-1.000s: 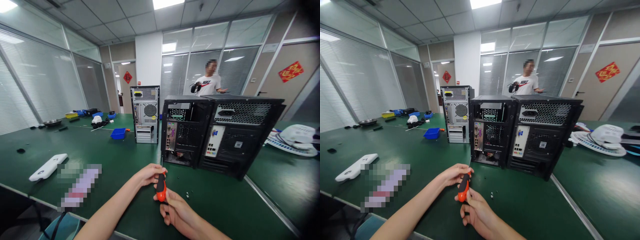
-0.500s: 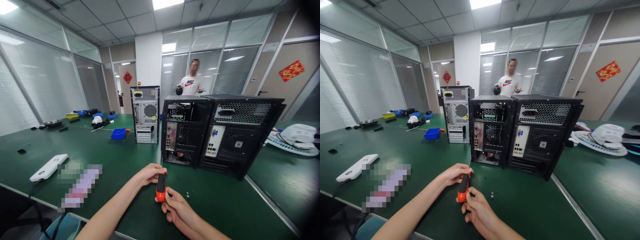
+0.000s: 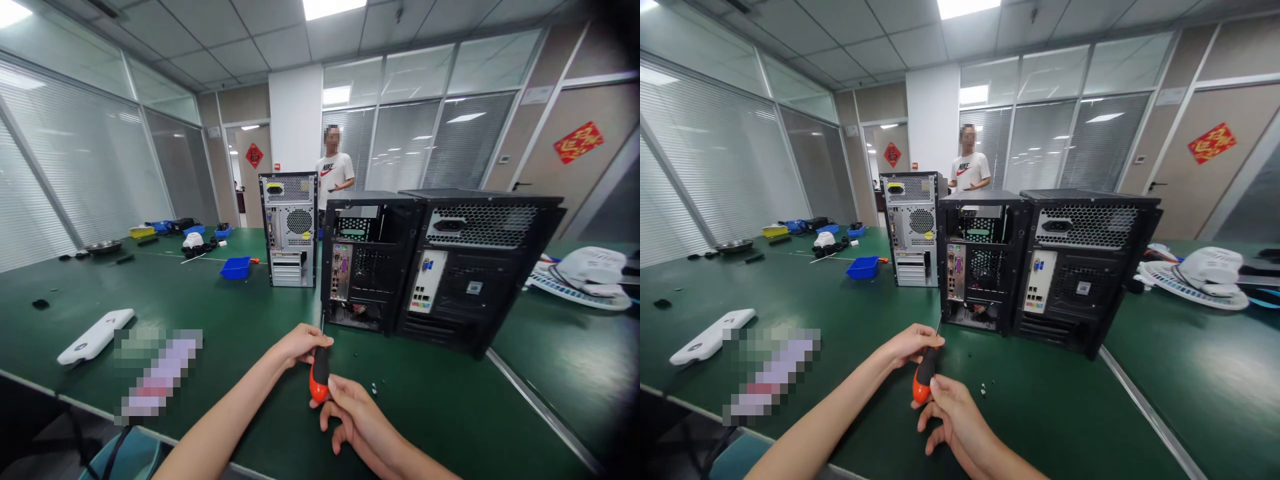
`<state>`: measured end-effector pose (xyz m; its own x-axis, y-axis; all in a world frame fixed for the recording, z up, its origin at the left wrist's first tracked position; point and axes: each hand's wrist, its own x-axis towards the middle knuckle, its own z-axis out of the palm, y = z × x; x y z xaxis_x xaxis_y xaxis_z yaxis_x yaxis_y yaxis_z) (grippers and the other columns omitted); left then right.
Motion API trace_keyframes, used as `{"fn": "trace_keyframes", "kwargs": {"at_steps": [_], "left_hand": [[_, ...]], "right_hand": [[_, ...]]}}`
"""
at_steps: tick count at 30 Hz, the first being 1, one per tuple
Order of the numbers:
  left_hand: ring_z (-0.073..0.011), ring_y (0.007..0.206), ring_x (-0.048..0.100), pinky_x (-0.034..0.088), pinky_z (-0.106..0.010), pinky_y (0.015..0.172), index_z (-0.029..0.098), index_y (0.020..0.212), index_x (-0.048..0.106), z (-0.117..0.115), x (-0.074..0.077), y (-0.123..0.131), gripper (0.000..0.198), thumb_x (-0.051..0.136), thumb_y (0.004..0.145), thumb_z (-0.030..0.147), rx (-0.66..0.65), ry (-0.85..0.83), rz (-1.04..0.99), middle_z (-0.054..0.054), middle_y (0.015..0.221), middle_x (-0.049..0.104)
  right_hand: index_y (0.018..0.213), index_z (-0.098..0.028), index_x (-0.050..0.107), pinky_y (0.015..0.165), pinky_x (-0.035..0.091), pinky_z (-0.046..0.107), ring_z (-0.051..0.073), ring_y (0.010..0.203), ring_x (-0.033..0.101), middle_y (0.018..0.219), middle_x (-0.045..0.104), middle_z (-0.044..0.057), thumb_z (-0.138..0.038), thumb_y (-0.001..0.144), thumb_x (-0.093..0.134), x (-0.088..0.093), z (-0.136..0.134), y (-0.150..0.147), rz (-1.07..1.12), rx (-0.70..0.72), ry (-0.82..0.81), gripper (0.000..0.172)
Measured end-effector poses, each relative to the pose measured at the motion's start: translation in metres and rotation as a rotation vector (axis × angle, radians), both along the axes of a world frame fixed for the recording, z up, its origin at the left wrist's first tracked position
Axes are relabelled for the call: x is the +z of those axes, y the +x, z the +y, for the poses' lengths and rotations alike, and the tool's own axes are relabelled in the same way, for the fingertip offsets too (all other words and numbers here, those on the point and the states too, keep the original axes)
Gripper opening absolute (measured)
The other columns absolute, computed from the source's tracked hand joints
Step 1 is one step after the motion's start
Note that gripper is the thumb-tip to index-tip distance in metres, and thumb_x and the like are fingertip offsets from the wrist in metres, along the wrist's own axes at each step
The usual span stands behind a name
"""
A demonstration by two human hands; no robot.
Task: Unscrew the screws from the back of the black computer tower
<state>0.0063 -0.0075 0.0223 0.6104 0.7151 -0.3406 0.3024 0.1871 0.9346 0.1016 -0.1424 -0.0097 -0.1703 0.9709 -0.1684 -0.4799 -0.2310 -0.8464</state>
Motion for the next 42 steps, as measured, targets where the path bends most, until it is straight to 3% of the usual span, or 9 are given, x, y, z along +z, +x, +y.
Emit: {"fn": "trace_keyframes", "kwargs": {"at_steps": [11, 20, 31, 38, 42], "left_hand": [[-0.0066, 0.047, 0.039, 0.035, -0.02, 0.044, 0.016, 0.056, 0.048, -0.005, -0.002, 0.008, 0.042, 0.071, 0.053, 0.051, 0.045, 0.184, 0.104, 0.006, 0.05, 0.041], [-0.0095, 0.05, 0.042, 0.036, -0.022, 0.051, 0.015, 0.059, 0.056, -0.009, -0.002, 0.01, 0.021, 0.065, 0.064, 0.035, 0.08, 0.413, 0.276, 0.005, 0.049, 0.044], [-0.0196, 0.069, 0.059, 0.039, -0.028, 0.065, 0.016, 0.067, 0.064, -0.013, 0.004, 0.013, 0.016, 0.06, 0.067, 0.031, 0.04, 0.714, 0.506, -0.007, 0.067, 0.063], [-0.0248, 0.078, 0.064, 0.043, -0.03, 0.069, 0.015, 0.068, 0.066, -0.016, 0.008, 0.015, 0.015, 0.058, 0.069, 0.028, 0.023, 0.784, 0.59, -0.013, 0.072, 0.067], [-0.0253, 0.079, 0.064, 0.043, -0.03, 0.069, 0.015, 0.07, 0.066, -0.015, 0.008, 0.015, 0.016, 0.058, 0.069, 0.029, 0.016, 0.777, 0.584, -0.013, 0.074, 0.067]], "right_hand": [[0.089, -0.013, 0.056, 0.034, 0.045, 0.017, 0.007, 0.05, 0.053, 0.072, 0.058, 0.001, -0.05, 0.066, 0.073, 0.004, 0.0, 0.0, -0.127, -0.005, 0.019, 0.046], [0.087, -0.014, 0.057, 0.033, 0.041, 0.015, 0.007, 0.049, 0.054, 0.078, 0.062, 0.003, -0.046, 0.065, 0.076, -0.002, 0.001, 0.0, -0.047, 0.033, -0.054, 0.043], [0.101, -0.015, 0.058, 0.032, 0.034, 0.014, 0.006, 0.05, 0.054, 0.087, 0.064, 0.005, -0.042, 0.07, 0.074, -0.01, 0.002, 0.001, 0.045, 0.069, -0.062, 0.044], [0.098, -0.018, 0.045, 0.034, 0.039, 0.016, 0.006, 0.05, 0.056, 0.109, 0.064, 0.011, -0.045, 0.069, 0.074, -0.013, 0.002, -0.001, 0.079, 0.099, -0.067, 0.049], [0.093, -0.021, 0.037, 0.036, 0.044, 0.019, 0.008, 0.051, 0.058, 0.106, 0.065, 0.009, -0.049, 0.069, 0.072, -0.013, 0.002, -0.001, 0.047, 0.101, -0.029, 0.051]]}}
